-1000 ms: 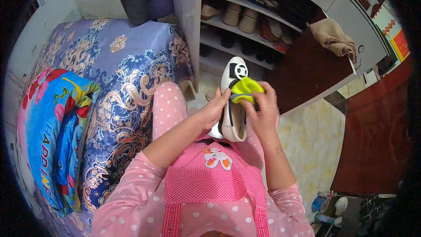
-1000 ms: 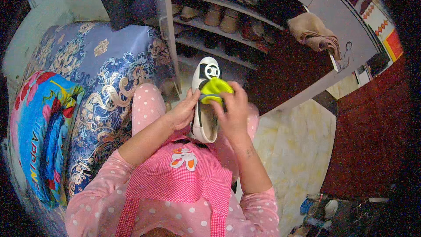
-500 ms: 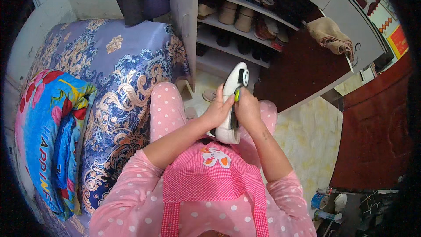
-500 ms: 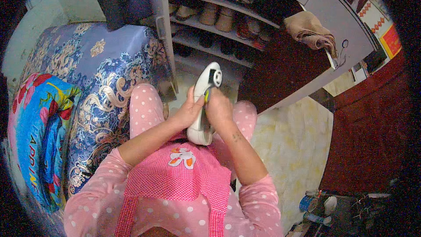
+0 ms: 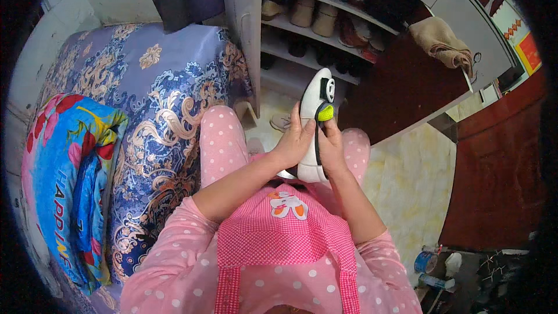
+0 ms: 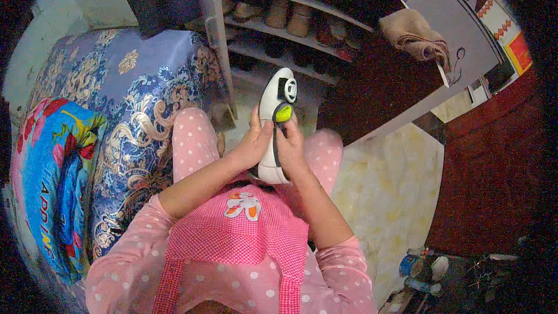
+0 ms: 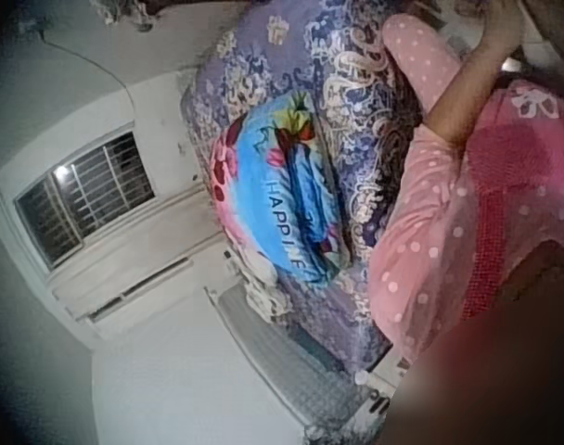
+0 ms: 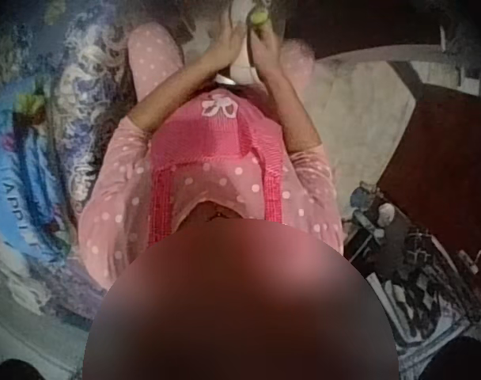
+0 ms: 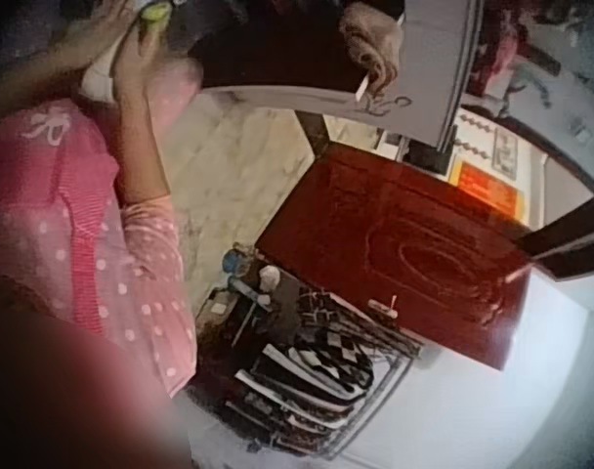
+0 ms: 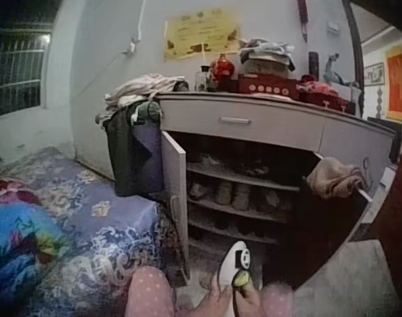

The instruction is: The person sits on the floor in front of an open shoe cabinet and wipes several pairs of shoes with a yellow cloth. They handle a beige flat, a black boot, and a white flat with a panda design, wiping each one and returning them to the cabinet.

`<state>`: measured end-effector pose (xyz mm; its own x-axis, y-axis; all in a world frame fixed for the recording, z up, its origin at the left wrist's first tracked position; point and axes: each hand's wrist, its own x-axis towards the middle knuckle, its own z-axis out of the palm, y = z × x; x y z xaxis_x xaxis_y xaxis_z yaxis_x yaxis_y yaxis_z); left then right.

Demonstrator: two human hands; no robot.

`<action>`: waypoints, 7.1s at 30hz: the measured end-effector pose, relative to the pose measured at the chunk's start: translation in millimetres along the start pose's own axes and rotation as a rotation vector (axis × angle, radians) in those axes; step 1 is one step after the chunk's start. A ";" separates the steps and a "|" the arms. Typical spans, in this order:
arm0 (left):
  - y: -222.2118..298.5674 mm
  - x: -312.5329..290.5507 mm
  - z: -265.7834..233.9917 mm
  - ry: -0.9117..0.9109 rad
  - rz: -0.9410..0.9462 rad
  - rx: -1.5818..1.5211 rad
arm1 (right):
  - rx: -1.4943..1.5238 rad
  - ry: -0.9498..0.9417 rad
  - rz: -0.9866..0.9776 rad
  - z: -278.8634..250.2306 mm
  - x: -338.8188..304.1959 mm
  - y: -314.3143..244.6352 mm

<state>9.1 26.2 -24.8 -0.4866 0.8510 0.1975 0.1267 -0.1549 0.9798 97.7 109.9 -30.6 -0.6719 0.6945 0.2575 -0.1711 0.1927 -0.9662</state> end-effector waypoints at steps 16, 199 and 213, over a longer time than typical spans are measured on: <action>-2.2 17.9 -19.1 0.048 -0.008 0.126 | -0.573 -0.033 -0.040 4.8 31.6 -17.2; -107.9 89.4 -63.2 0.361 -0.434 -0.208 | -0.603 -0.412 0.083 83.9 335.9 157.4; -85.6 88.7 -65.7 0.345 -0.538 -0.187 | -0.909 -0.121 -0.088 134.7 396.2 275.5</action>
<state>-101.6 81.9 -89.0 -0.6930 0.6292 -0.3519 -0.3479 0.1356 0.9277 -312.7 344.7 -196.2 -0.7627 0.5841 0.2777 0.3723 0.7476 -0.5500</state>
